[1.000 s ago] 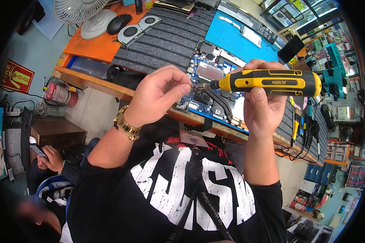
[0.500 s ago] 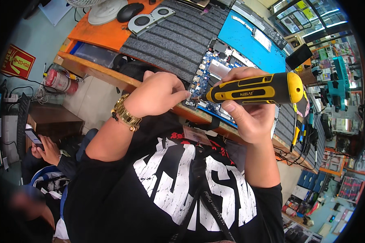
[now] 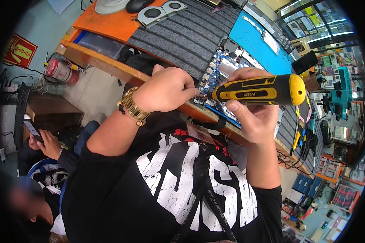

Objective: The person uses a powered screwdriver to remove screws from a laptop's internal frame, disconnects internal ribbon cables and wires by hand, and then picks up and positions a replacement keyboard assembly.

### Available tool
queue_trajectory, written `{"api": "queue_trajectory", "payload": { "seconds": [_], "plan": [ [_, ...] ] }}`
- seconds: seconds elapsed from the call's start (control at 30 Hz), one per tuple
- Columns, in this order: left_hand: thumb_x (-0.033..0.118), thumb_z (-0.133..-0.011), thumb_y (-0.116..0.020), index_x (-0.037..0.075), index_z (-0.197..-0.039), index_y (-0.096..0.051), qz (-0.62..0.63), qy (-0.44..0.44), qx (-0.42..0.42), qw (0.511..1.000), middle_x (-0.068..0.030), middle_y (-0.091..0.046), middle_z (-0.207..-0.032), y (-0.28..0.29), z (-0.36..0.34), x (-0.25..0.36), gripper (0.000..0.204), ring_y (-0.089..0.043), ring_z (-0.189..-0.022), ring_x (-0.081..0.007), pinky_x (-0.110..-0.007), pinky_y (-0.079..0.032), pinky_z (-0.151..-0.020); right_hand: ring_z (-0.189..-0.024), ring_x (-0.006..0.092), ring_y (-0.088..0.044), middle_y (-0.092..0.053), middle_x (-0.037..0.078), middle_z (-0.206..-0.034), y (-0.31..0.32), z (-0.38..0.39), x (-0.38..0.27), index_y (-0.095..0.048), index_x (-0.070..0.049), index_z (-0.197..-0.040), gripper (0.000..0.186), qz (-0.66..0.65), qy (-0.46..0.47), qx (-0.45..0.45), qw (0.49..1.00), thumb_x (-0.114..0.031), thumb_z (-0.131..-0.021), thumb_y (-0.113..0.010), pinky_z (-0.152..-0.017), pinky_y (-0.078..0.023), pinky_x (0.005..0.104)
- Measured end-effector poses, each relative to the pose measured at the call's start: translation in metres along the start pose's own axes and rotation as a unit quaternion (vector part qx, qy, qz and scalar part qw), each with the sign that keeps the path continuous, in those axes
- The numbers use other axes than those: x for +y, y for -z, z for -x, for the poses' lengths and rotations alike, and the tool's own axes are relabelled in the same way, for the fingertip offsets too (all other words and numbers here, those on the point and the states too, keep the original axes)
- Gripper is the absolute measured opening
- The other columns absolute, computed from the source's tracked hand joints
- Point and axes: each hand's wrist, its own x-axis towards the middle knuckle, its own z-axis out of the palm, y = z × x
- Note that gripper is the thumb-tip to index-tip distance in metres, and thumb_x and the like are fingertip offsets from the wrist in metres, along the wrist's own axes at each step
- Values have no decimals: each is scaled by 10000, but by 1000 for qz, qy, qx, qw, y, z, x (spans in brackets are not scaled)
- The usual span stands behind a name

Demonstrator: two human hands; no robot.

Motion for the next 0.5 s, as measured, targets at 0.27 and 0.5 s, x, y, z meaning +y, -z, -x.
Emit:
{"api": "queue_trajectory", "payload": {
  "seconds": [0.27, 0.5],
  "plan": [
    [336, -1050, -794, 39, -986, -883, -14, 8, -14, 1000, -177, -814, -962, 0, -3, 0, 317, -787, -966, -376, -483, -541, -928, -1186, 308, -752, -707, 212, -1317, 2, -3, -3, -594, 25, -1433, 631, 23, 13, -37, 999, -47, -931, -969, -1060, -635, 476],
    [336, -1055, -782, 30, -1000, -879, -12, 12, -22, 1000, -179, -815, -968, 0, -3, 0, 326, -782, -987, -374, -489, -546, -931, -1188, 327, -756, -701, 223, -1327, 5, -4, -3, -582, 24, -1445, 638, 62, 7, -67, 996, -49, -934, -957, -1065, -644, 505]
  ]
}}
